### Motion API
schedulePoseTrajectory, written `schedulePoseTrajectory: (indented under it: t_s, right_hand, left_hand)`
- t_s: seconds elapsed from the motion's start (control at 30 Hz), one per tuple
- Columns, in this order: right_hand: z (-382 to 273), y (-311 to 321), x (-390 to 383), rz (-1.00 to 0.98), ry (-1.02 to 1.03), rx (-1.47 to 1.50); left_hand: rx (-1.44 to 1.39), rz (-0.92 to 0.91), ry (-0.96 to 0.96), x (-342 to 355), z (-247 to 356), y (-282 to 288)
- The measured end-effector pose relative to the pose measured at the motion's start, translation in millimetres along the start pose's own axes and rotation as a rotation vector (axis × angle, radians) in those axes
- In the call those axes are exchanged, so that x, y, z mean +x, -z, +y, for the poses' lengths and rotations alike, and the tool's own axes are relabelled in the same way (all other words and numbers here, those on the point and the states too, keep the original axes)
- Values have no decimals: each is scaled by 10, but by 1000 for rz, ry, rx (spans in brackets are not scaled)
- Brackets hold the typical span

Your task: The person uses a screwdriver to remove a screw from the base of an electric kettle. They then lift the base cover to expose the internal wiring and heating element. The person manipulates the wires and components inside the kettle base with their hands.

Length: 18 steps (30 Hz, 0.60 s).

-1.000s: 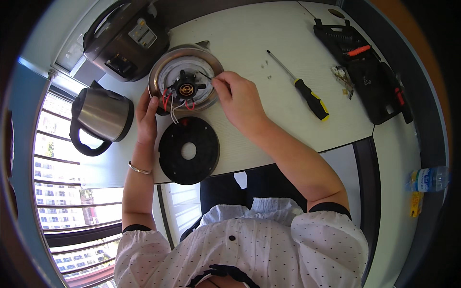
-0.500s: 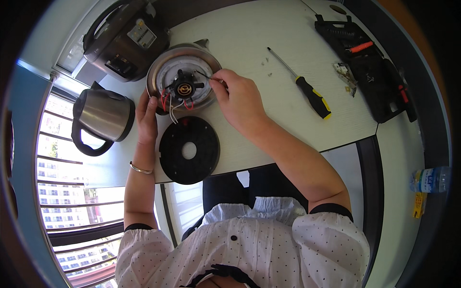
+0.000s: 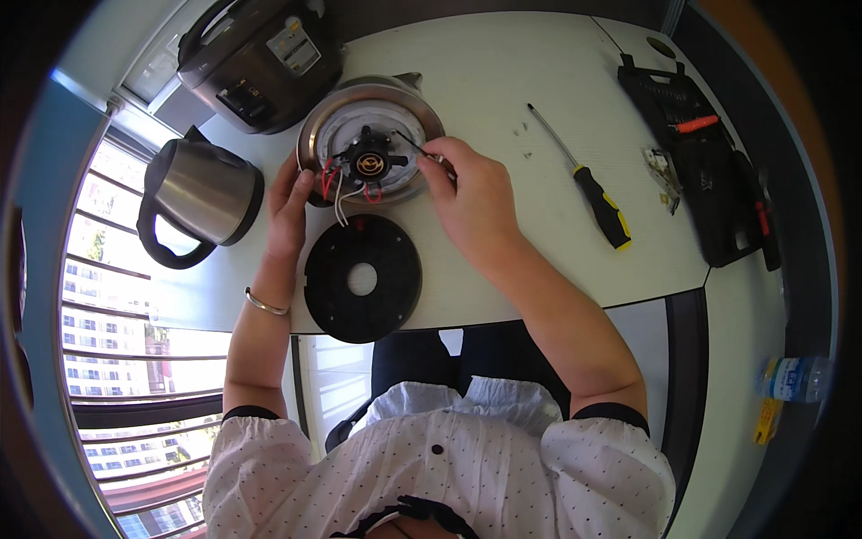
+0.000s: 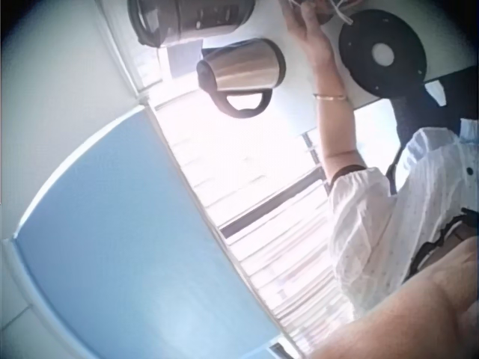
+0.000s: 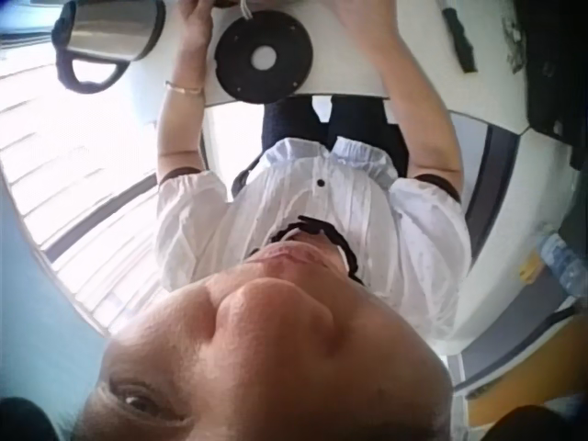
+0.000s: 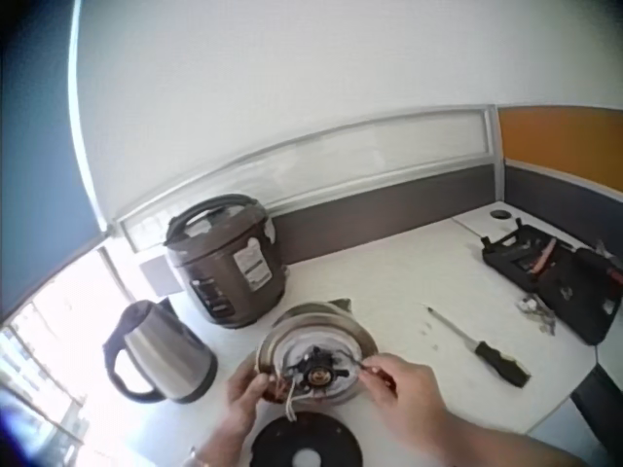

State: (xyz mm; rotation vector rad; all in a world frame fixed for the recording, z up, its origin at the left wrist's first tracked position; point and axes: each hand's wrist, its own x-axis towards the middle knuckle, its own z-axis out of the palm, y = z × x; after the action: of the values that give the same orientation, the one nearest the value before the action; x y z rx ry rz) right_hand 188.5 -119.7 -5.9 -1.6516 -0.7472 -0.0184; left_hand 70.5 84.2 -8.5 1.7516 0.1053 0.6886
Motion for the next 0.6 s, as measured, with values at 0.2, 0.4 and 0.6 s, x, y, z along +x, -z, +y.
schedulePoseTrajectory:
  t_s: [0.2, 0.4, 0.6]
  right_hand:
    - [38, -12, -3, 1, -22, 44]
    - [-82, 10, -8, -23, -162, 43]
    - [-57, 19, -17, -19, -160, 110]
  left_hand:
    - [-26, -4, 43, -10, 3, 15]
    - [-10, -13, 70, -28, -38, 52]
    - [-83, -31, 99, -21, 14, 24]
